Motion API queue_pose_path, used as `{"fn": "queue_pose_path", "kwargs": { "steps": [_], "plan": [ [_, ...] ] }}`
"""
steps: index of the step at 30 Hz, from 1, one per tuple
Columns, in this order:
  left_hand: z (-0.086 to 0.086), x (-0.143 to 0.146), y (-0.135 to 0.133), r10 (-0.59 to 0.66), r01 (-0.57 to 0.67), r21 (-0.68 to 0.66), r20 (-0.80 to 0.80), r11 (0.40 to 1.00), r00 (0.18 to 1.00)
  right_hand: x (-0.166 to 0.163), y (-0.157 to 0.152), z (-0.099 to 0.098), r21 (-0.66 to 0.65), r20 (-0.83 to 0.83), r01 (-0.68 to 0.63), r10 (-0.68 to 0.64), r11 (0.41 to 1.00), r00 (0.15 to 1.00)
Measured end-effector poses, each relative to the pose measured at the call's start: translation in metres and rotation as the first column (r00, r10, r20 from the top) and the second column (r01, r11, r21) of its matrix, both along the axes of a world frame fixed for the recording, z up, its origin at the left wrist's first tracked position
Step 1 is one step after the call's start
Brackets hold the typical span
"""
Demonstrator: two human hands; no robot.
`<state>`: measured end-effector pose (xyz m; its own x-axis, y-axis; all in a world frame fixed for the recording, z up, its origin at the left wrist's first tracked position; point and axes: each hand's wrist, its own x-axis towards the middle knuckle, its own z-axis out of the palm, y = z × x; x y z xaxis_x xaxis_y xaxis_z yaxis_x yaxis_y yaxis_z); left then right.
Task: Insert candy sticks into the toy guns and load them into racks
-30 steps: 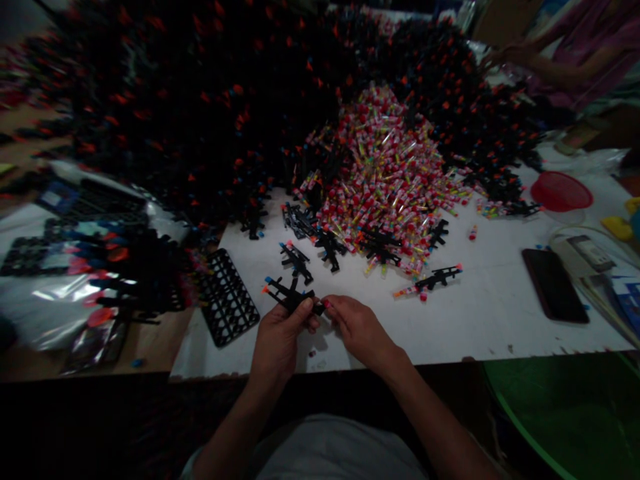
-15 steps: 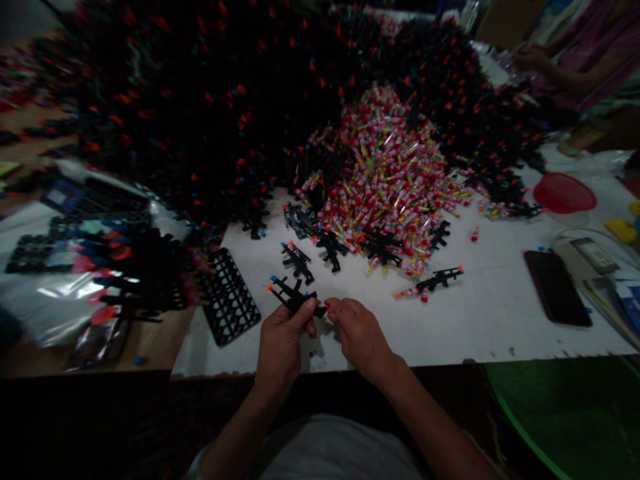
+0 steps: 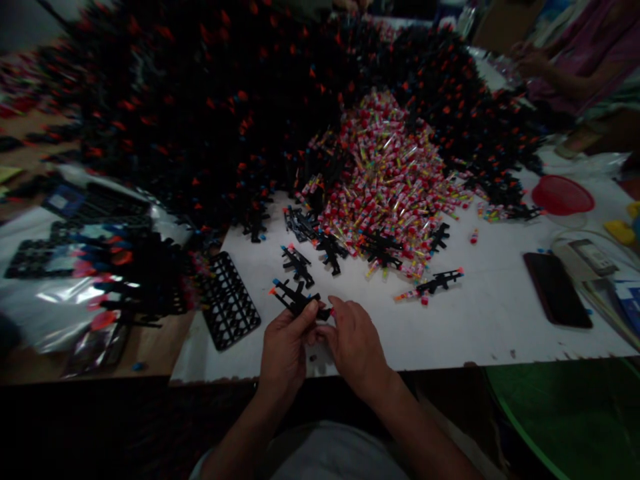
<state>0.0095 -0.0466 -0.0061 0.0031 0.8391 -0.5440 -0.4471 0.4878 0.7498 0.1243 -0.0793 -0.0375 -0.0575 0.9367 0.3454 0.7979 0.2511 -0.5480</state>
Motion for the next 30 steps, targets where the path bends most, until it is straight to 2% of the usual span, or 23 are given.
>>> {"fn": "queue_pose_path", "kwargs": {
  "steps": [3,6,10,12,15,17,19,22,25,27,30],
  "plan": [
    [0.007,0.004,0.002,-0.021,0.022,0.048,-0.015,0.999,1.0,0.008,0.005,0.009,0.125,0.071,0.099,-0.108,0.987,0.992],
    [0.009,0.005,0.001,-0.043,0.047,0.07,-0.063,0.996,0.997,0.011,0.008,0.009,0.198,0.148,0.033,-0.063,0.98,0.987],
    [0.004,0.007,-0.001,-0.062,0.081,0.101,-0.183,0.992,0.981,0.011,0.006,-0.001,0.174,0.191,-0.003,-0.031,0.985,0.981],
    [0.002,0.007,0.001,-0.125,0.163,0.136,-0.257,0.977,0.958,0.019,0.007,-0.004,0.123,0.224,0.024,-0.051,0.992,0.973],
    [0.0,0.001,0.011,-0.193,0.295,0.197,-0.414,0.935,0.89,0.047,0.018,0.004,0.121,0.287,0.179,-0.207,0.976,0.935],
    [-0.001,-0.005,0.022,-0.144,0.3,0.232,-0.518,0.925,0.843,0.064,0.031,0.014,0.202,0.307,0.341,-0.39,0.918,0.868],
    [-0.002,-0.01,0.033,-0.081,0.266,0.252,-0.568,0.93,0.819,0.068,0.046,0.02,0.245,0.31,0.401,-0.464,0.883,0.83],
    [-0.006,-0.009,0.045,-0.092,0.275,0.233,-0.584,0.933,0.806,0.045,0.071,0.015,0.121,0.311,0.293,-0.316,0.949,0.896],
    [-0.01,-0.007,0.046,-0.132,0.298,0.198,-0.582,0.934,0.802,0.014,0.089,-0.002,-0.016,0.259,0.257,-0.244,0.966,0.935],
    [-0.01,-0.007,0.043,-0.157,0.301,0.181,-0.552,0.936,0.819,0.001,0.09,-0.012,-0.048,0.174,0.221,-0.209,0.974,0.962],
    [-0.012,-0.011,0.04,-0.202,0.33,0.181,-0.501,0.927,0.842,-0.004,0.073,-0.015,-0.028,0.063,0.057,-0.055,0.998,0.996]
  ]
}}
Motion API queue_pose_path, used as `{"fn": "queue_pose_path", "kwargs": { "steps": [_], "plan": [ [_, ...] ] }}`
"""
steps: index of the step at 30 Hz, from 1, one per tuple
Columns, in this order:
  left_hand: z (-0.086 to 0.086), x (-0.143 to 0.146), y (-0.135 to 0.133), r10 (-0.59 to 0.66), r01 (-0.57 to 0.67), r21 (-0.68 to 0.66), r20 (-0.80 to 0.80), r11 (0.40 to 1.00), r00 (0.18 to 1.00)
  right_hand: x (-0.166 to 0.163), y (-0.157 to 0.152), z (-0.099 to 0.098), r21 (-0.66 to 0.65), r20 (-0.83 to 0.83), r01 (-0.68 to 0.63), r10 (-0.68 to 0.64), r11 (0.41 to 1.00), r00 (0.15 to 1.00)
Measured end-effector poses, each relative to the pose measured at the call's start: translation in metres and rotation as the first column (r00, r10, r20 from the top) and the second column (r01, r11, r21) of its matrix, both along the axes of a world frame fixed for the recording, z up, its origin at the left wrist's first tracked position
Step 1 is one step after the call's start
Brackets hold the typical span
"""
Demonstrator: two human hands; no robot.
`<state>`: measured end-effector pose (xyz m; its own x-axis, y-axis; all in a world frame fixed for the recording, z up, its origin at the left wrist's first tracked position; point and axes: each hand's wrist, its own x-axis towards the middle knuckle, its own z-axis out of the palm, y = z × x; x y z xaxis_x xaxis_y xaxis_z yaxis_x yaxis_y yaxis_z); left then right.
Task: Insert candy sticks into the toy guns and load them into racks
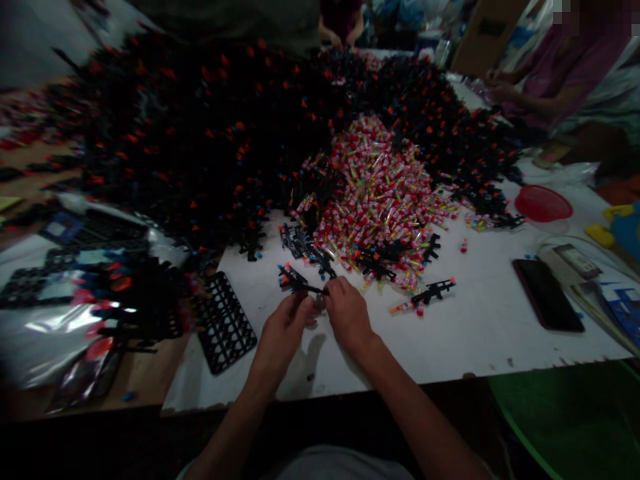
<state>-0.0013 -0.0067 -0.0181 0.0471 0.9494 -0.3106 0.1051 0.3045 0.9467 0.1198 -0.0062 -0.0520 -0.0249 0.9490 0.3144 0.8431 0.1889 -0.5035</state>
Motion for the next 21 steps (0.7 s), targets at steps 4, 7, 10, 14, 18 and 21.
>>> {"fn": "queue_pose_path", "kwargs": {
  "steps": [4,7,10,14,18,21],
  "plan": [
    [-0.007,-0.007,0.001,0.087,-0.085,-0.034,0.079,0.996,0.993,0.015,-0.013,0.016,0.055,-0.024,-0.309,0.31,0.95,0.95],
    [-0.009,-0.011,0.001,0.156,-0.142,-0.087,0.183,0.986,0.971,0.043,0.014,0.028,0.086,0.058,-0.378,0.375,0.922,0.925],
    [-0.005,-0.014,-0.001,0.194,-0.168,-0.125,0.245,0.978,0.95,0.069,0.056,0.031,0.112,0.319,-0.18,0.136,0.977,0.938],
    [0.0,-0.014,-0.004,0.21,-0.165,-0.165,0.306,0.972,0.929,0.073,0.079,0.025,0.063,0.506,-0.158,0.105,0.985,0.856],
    [-0.001,-0.016,-0.008,0.192,-0.15,-0.155,0.306,0.976,0.933,0.056,0.057,0.017,0.162,0.444,-0.183,0.094,0.97,0.891],
    [-0.004,-0.019,-0.009,0.191,-0.154,-0.148,0.282,0.977,0.94,0.05,0.042,0.011,0.132,0.388,-0.206,0.141,0.97,0.911]
  ]
}}
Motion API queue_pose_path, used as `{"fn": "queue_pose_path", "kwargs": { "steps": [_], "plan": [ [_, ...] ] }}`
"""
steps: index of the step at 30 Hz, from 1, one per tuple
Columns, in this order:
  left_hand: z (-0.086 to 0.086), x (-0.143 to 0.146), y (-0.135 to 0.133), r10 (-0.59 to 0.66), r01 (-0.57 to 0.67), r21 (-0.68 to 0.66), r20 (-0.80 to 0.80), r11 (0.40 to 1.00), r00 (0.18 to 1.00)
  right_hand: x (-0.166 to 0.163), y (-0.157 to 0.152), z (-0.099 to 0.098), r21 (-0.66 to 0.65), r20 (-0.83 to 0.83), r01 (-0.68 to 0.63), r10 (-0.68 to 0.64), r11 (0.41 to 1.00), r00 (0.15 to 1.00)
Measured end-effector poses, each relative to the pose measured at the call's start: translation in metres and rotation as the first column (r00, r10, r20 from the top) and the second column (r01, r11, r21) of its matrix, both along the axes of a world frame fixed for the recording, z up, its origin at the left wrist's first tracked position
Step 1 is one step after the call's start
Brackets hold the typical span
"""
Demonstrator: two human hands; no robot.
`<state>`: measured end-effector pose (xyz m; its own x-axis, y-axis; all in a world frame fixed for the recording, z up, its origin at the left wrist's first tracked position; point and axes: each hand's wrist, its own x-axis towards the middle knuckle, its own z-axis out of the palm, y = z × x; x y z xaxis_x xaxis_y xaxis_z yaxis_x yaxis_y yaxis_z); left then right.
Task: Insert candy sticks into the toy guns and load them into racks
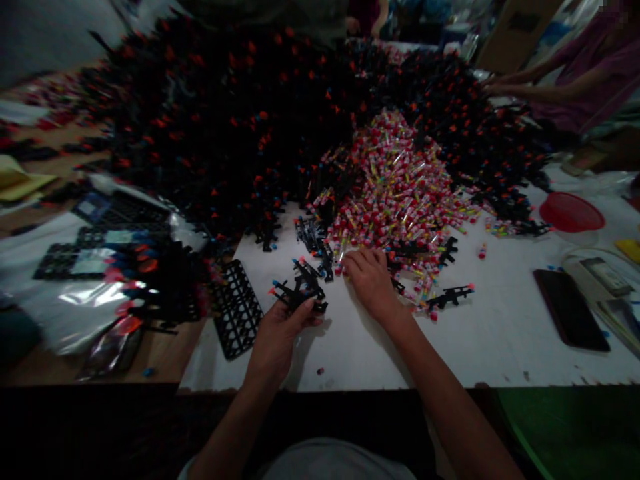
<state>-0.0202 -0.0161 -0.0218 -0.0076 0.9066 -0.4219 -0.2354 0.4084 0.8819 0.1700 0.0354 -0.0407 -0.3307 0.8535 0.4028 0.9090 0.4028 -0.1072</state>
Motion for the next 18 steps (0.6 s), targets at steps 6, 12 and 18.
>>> {"fn": "queue_pose_path", "kwargs": {
  "steps": [6,12,18],
  "plan": [
    [-0.002,-0.001,0.0,-0.014,0.014,-0.001,-0.012,1.0,1.0,0.008,0.002,0.001,-0.155,0.032,-0.126,0.132,0.98,0.991],
    [0.0,0.005,-0.001,0.023,-0.023,0.01,-0.046,1.0,0.999,0.006,0.004,0.008,-0.218,0.099,-0.042,0.065,0.975,0.993],
    [0.004,0.003,-0.004,0.047,-0.047,0.008,-0.022,0.999,0.999,-0.005,-0.021,0.017,-0.153,-0.246,-0.112,0.072,0.982,0.967]
  ]
}}
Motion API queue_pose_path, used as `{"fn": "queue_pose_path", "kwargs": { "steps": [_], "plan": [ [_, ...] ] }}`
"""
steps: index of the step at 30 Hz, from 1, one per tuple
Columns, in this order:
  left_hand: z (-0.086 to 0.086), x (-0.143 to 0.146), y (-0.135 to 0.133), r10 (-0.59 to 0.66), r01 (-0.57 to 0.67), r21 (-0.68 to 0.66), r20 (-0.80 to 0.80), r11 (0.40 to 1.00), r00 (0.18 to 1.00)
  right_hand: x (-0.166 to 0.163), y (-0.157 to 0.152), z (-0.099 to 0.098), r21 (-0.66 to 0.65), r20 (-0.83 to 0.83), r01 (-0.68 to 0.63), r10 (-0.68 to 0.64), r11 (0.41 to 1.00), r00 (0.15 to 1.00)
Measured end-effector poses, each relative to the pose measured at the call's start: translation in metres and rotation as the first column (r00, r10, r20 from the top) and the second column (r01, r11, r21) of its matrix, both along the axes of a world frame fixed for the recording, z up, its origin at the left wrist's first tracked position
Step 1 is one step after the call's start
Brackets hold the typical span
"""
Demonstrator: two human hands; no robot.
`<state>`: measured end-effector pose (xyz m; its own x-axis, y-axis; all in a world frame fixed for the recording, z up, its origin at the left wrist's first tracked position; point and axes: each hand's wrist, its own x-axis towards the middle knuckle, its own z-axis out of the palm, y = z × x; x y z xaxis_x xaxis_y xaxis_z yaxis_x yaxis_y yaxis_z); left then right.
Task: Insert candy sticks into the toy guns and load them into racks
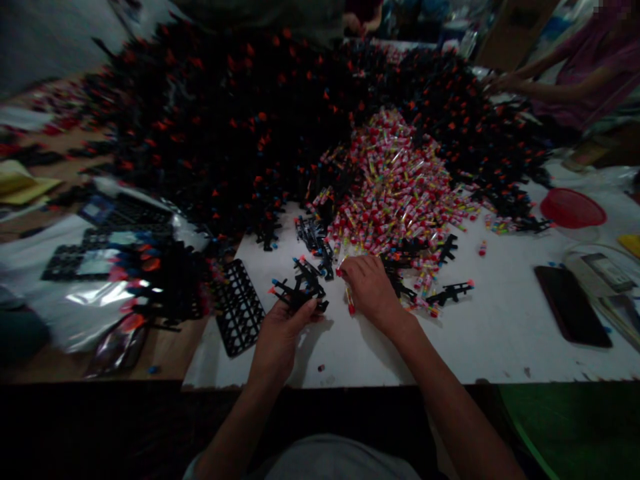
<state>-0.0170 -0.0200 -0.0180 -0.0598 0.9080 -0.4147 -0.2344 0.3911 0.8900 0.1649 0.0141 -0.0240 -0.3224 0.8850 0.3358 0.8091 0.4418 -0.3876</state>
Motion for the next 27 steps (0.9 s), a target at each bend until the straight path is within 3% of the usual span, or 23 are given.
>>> {"fn": "queue_pose_path", "kwargs": {
  "steps": [4,9,27],
  "plan": [
    [0.002,0.0,-0.003,0.002,-0.002,0.014,0.04,1.0,0.999,-0.013,-0.036,0.003,-0.162,-0.317,-0.051,-0.004,0.985,0.948],
    [0.0,0.004,-0.007,-0.007,0.005,0.044,0.052,0.999,0.999,-0.026,-0.057,-0.007,-0.304,-0.501,-0.056,-0.11,0.951,0.858],
    [0.001,0.008,-0.008,0.032,-0.033,0.035,0.02,0.999,0.999,-0.026,-0.056,-0.01,-0.208,-0.468,-0.034,-0.069,0.978,0.881]
  ]
}}
